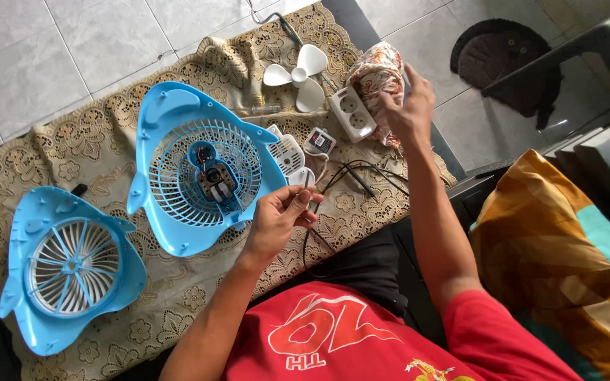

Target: The person repairs a disassembled blue electric fan on a table. They connect wires to the motor, wipe a metal shaft with a cloth, and handle small components while the fan remains apart.

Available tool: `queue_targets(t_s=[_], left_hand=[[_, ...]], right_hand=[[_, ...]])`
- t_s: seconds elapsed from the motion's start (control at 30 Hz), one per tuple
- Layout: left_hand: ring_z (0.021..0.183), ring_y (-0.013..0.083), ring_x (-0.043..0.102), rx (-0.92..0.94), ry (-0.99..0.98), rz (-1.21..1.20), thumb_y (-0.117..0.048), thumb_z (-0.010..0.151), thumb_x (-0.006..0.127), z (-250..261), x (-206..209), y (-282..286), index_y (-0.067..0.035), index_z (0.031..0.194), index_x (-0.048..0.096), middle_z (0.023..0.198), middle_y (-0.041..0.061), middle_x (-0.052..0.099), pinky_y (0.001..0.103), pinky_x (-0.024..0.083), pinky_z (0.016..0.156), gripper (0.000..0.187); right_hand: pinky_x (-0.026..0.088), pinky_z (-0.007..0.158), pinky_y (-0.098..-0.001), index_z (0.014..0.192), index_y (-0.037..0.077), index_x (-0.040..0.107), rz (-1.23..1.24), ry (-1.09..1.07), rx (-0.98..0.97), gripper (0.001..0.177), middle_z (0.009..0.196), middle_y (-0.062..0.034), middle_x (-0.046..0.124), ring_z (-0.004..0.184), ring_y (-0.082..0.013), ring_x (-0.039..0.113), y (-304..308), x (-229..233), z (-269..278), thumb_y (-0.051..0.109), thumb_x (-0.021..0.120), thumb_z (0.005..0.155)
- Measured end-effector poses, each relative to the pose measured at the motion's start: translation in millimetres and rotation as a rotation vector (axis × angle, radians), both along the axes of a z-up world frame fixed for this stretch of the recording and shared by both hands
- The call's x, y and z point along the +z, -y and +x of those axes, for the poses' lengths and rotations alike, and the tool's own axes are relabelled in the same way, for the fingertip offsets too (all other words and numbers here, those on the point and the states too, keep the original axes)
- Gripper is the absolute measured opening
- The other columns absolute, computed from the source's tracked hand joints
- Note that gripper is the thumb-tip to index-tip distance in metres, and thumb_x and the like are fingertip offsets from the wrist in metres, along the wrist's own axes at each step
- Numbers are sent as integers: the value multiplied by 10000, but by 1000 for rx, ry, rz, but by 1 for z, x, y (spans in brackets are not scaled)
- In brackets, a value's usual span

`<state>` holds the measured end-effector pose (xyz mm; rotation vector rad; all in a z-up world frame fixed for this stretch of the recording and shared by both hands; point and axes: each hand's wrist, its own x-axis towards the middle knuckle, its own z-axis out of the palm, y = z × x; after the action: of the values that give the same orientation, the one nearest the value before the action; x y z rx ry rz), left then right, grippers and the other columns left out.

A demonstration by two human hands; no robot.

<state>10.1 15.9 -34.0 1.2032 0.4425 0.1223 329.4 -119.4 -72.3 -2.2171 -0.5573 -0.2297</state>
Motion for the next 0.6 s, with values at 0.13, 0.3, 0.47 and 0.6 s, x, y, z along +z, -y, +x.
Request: queue_targets(t_s=[0.13,0.3,0.47,0.6], left_hand=[[812,119,735,-29,3,12,-183,970,701,10,8,2,30,1258,707,1055,85,772,272,621,715,358],[832,143,746,-68,27,51,-135,935,713,30,16,7,22,1316,667,1100,69,768,284,638,735,415],[865,165,745,-58,149,-22,-144,922,726,49,21,13,0,1299,599,1054,86,734,285,610,736,423],[873,170,734,-26,202,-66,-149,943,718,61,26,16,8,1186,611,1066,96,753,287,610,781,308]], right_hand=[[614,834,-386,1402,154,583,-55,-445,-68,692,1220,-118,635,964,-245,714,-28,-36,37,47,665,723],[585,831,-428,1221,57,704,86,132,-151,351,1055,-131,651,915,-257,672,-25,-30,47,128,710,878],[564,812,-392,1278,67,623,477,401,-153,293,1100,-105,570,981,-225,654,-10,34,19,147,652,998],[535,837,-382,1339,95,569,586,566,-69,247,1116,-73,543,1003,-204,596,17,80,-35,138,591,1097]])
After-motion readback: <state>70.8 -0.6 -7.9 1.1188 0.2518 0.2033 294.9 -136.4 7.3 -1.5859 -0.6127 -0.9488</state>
